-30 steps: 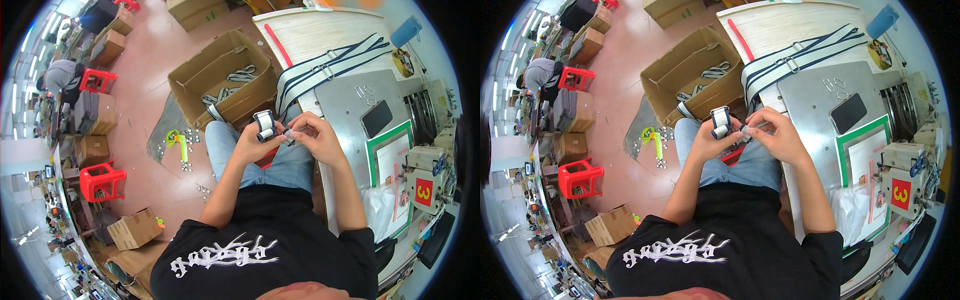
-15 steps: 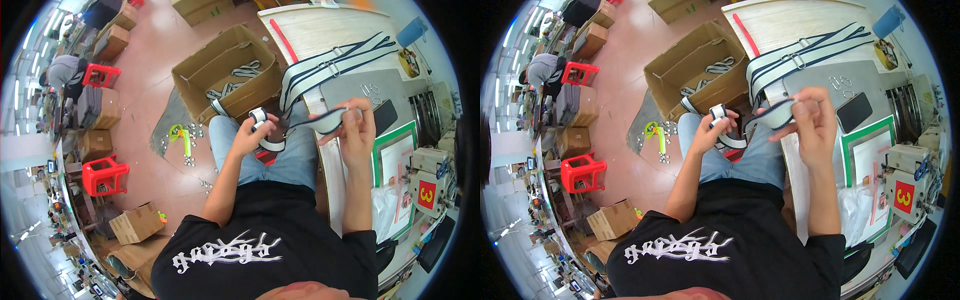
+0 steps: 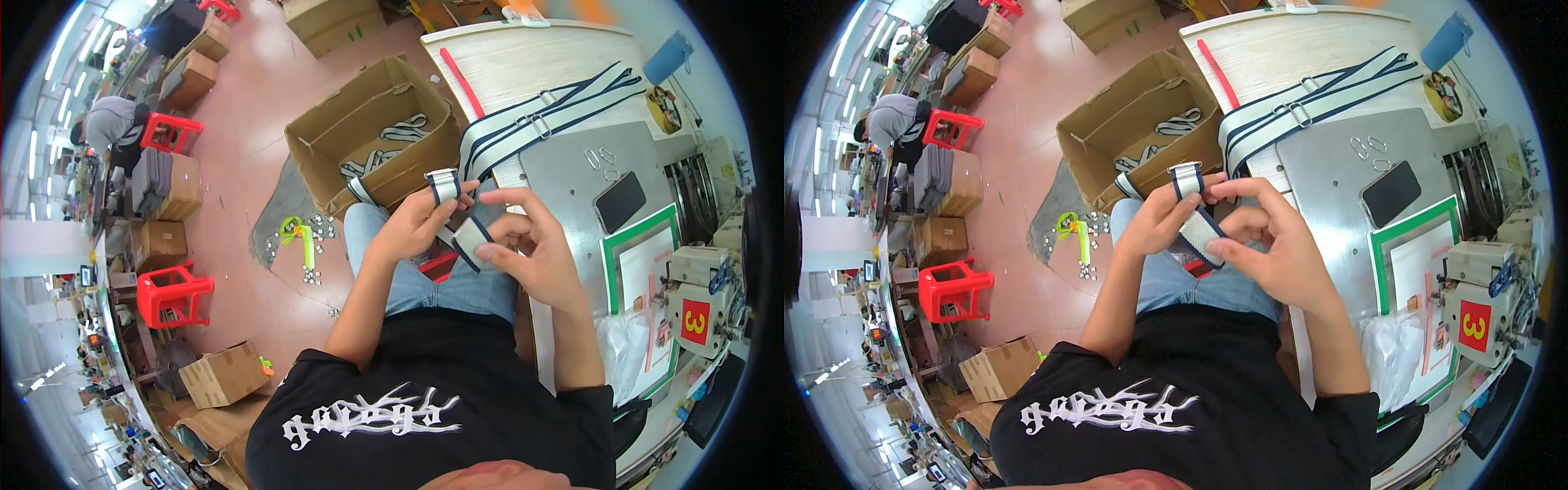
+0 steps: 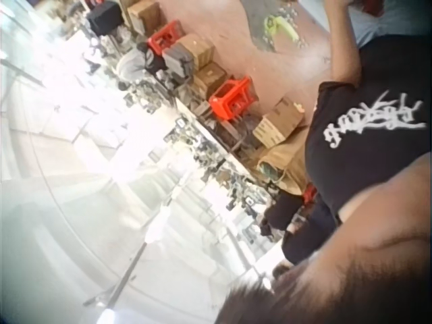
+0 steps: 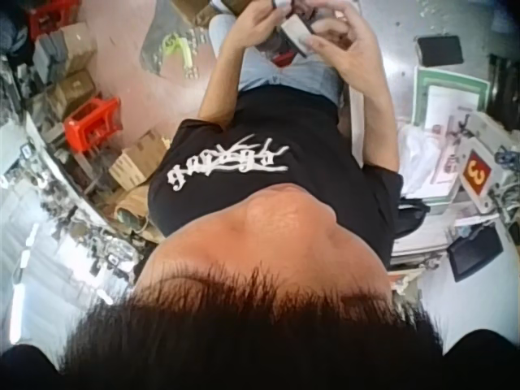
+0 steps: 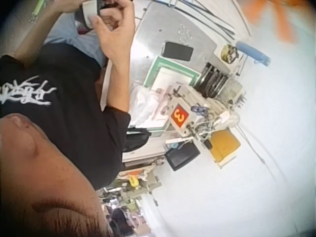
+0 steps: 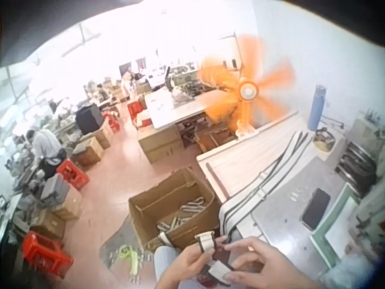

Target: Assembling metal buckles onto striped fabric straps at a workbench.

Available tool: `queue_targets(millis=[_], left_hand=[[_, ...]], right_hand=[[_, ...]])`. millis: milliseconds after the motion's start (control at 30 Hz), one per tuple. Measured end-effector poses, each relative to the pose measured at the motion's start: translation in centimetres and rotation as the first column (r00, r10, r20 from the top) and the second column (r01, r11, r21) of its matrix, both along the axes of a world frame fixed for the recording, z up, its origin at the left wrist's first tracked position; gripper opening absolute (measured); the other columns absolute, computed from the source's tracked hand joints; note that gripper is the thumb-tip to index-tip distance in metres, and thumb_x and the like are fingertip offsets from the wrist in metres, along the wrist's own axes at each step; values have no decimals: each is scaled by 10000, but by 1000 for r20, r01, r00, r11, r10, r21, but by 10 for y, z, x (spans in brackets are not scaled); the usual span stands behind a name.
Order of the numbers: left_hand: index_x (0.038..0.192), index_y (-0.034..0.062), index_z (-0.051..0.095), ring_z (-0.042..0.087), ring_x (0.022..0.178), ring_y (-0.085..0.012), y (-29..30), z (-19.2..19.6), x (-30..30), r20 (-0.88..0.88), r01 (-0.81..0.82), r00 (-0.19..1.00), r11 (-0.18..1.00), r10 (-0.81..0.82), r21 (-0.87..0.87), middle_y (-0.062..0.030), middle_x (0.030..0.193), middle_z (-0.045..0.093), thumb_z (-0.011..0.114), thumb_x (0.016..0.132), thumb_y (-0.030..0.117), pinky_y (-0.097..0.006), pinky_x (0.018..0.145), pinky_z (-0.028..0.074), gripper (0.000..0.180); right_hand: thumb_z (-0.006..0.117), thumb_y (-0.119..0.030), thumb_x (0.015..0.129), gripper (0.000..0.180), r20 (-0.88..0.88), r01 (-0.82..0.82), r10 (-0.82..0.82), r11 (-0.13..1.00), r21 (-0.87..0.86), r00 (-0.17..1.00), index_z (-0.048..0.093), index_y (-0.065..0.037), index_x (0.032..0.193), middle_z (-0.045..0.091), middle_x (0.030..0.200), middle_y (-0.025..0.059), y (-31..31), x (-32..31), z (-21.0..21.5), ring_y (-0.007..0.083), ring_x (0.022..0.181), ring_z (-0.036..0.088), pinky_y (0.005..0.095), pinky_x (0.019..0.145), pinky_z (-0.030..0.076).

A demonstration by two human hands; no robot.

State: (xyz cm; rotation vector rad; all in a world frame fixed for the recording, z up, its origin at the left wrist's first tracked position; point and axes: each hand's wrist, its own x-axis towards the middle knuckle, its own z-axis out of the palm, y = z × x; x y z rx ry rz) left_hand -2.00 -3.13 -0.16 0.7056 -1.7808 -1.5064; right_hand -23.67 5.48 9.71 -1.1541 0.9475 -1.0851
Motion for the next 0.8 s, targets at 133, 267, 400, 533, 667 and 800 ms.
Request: queue_targets(millis=[133,267,400,533,667,800], left_hand=[[1476,74,612,680,1086,-335,7,15,-1,129,-27,989,958,66,-286,-191,1187,702,539,1049,28,-372,1004,511,436],[1420,20,637,701,1022,-252,13,2,2,30,-31,999,977,38,-211,-149,1145,728,547,1020,-2,-361,963,539,410],[1410,-13,598,658,936,-124,17,-22,8,-311,37,947,931,83,362,-59,1054,699,525,1040,113,-297,861,544,398],[1406,-18,596,646,1044,-138,27,-3,-4,-160,-178,960,943,229,282,-50,1122,689,513,1078,98,-305,945,513,358],[1361,-11,661,656,970,-124,28,-3,-7,-37,-213,977,975,211,-66,-53,1136,709,547,1040,-43,-275,889,516,342],[1387,-16,586,668,949,-91,34,8,-14,-62,-251,964,962,258,105,-71,1110,718,580,1029,-64,-248,841,536,362]], right_hand=[[716,-43,998,186,-69,65,-61,996,56,996,656,-2,1170,700,903,-11,-9,2,-31,7,780,581,175,709,449],[712,-46,1000,189,-20,80,-79,995,66,997,651,0,1174,700,905,-4,-13,4,-43,8,776,582,179,708,452],[703,-39,1003,186,-66,52,-46,993,102,997,645,5,1173,707,913,6,-15,3,-43,17,789,603,187,715,465],[705,-44,1003,189,-57,92,-87,992,90,995,639,8,1173,715,916,15,-13,4,-47,30,800,626,194,722,478],[713,-51,1001,179,-87,95,-90,994,55,992,644,5,1156,715,913,16,-13,5,-47,35,798,628,199,727,486],[721,-47,994,142,-119,129,-122,990,52,985,658,0,1112,714,909,14,-14,7,-48,43,802,636,210,746,505]])
